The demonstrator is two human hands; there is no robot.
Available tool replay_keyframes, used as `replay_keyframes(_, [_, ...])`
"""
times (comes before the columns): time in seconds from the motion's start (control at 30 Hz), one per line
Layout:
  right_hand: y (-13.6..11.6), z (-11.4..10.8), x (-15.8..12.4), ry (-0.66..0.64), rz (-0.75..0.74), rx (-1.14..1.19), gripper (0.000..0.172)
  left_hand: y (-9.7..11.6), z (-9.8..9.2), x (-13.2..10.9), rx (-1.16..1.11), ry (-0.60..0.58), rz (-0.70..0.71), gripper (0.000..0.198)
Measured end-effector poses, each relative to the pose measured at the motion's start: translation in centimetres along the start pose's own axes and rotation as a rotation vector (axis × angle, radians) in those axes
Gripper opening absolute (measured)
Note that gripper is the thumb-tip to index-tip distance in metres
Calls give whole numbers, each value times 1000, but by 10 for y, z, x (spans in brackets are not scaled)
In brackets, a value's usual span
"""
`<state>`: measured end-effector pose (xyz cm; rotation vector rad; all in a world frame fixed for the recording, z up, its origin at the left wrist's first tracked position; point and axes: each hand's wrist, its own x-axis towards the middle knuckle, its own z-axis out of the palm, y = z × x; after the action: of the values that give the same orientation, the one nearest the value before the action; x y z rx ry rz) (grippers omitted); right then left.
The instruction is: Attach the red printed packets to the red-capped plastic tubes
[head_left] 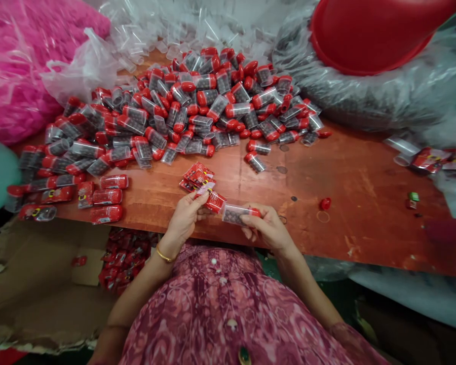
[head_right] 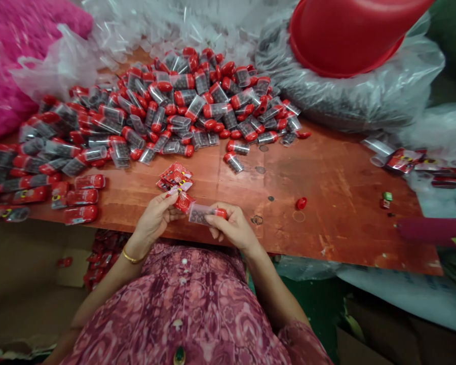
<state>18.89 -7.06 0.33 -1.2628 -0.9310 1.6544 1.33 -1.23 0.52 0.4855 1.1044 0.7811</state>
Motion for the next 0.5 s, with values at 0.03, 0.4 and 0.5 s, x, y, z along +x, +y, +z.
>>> replay_keyframes(0.03, [0, 0, 1, -2, 4, 3, 26, 0, 1, -1, -1, -6, -3, 38])
replay_keyframes(0.4, [-6, 0, 5, -23, 129, 2, 28, 0, -1, 0, 48, -82, 1, 41])
replay_keyframes(0.5, [-5, 0, 6, -19, 129, 42, 29, 0, 2, -2, 51, -123, 69, 35])
